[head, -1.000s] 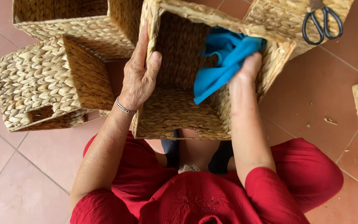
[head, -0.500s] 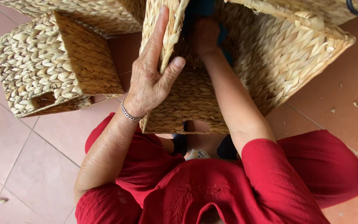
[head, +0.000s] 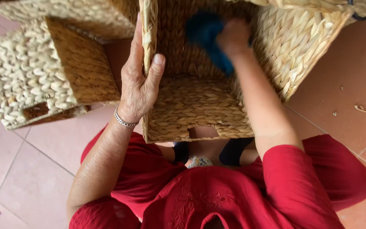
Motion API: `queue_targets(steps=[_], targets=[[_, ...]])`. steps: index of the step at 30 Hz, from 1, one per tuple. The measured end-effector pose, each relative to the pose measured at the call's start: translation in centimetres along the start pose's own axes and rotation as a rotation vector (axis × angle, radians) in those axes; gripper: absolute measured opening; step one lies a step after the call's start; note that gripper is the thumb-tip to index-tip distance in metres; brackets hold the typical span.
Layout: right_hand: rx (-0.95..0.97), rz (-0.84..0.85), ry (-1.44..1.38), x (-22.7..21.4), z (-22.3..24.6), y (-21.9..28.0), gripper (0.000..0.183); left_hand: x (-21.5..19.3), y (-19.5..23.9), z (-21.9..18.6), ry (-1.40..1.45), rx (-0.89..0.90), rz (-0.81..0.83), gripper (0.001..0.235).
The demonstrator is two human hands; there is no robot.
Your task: The person wipes the exterior and interior of woven baskets with a blue cloth and trims loose strands using scissors. The person handles several baskets one at a time, rotating them to clean all sides and the inside.
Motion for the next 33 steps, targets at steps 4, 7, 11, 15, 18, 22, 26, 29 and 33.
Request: queue_targets(steps=[4, 7, 11, 15, 18, 22, 26, 29, 33], targets=[[-0.169, -0.324, -0.245, -2.5, -0.4, 0.2, 0.05, 0.8, 1.0, -0.3, -0.003, 0.029, 0.006, 0.057], [-0.241, -0.244, -0.067, 2.7, 1.0, 2.5, 0.084, 0.9, 0.6, -1.4, -0.068, 0.084, 0.001, 0.059], [-0.03, 0.282, -0.034, 11.6, -1.3, 7.1, 0.075, 1.2, 0.8, -1.7, -0.059, 0.066, 0.019, 0.057], [-0.084, 0.399, -0.145, 12.4, 1.4, 9.4, 0.062, 1.4, 0.4, -3.0, -0.068, 0.111, 0.014, 0.056], [-0.131, 0.486, -0.559, 8.0, 8.3, 12.1, 0.049, 2.0, 0.9, -3.6, -0.105, 0.104, 0.027, 0.057], [-0.34, 0.336, -0.888, 2.0, 18.5, 19.9, 0.04, 2.6, 0.4, -4.4, -0.142, 0.125, 0.035, 0.057], [-0.297, 0.326, -0.411, 1.1, 15.9, 22.8, 0.039, 2.8, 0.6, -5.0, -0.15, 0.147, 0.019, 0.056], [-0.002, 0.551, 0.008, 3.7, 6.9, 22.2, 0.036, 2.7, 1.0, -4.9, -0.121, 0.122, 0.002, 0.056], [0.086, 0.424, 0.144, 2.0, 2.1, 19.7, 0.027, 3.3, 0.4, -5.2, -0.136, 0.142, -0.031, 0.059]])
Point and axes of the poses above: each hand's wrist, its own y-axis away from the middle knuckle, its own x-axis out of the palm, z = x × y, the point moved 10 cm from there along -y, towards the middle knuckle, and after that the axes turned 8 degrees about -y, right-handed, at the moved point
